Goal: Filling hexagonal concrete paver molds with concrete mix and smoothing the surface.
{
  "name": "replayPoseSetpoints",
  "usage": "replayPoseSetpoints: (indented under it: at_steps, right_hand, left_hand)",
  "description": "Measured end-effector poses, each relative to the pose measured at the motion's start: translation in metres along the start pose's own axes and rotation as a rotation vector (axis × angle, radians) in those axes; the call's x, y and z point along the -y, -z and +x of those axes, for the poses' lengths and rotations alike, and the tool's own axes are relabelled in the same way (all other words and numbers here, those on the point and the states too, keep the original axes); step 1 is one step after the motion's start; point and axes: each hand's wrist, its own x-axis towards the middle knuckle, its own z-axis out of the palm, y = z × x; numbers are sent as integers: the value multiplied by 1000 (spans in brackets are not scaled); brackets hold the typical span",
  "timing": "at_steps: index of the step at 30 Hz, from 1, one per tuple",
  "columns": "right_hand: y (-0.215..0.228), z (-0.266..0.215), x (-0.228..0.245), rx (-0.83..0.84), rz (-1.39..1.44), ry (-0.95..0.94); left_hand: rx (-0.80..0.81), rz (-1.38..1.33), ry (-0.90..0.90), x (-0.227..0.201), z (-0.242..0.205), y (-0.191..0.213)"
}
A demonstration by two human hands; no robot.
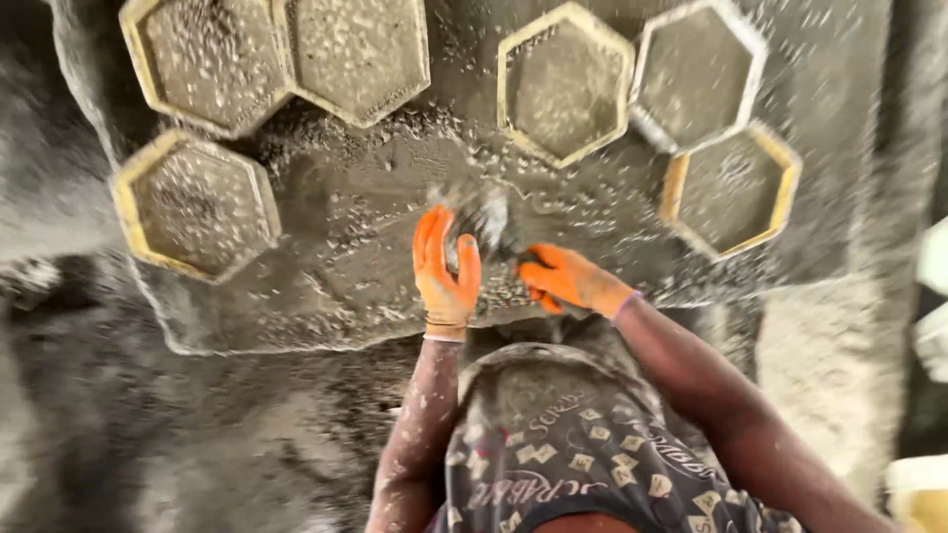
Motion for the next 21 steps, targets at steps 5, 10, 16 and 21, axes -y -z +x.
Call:
replayPoseSetpoints:
  at_steps: [5,10,16,21]
  right_hand:
    - [42,-64,53,-439,58,61]
    - [103,-52,71,-668,-322,369]
    - [147,-14,80,-1092,-1413,407]
    - [135,-33,48,-1065,-1375,361]
  left_hand:
    - [40,-128,156,11,-34,6]
    - [81,-54,369,41,-71,32]
    - [-38,7,405,72,-99,50]
    - [-146,129,409,84,-117,71]
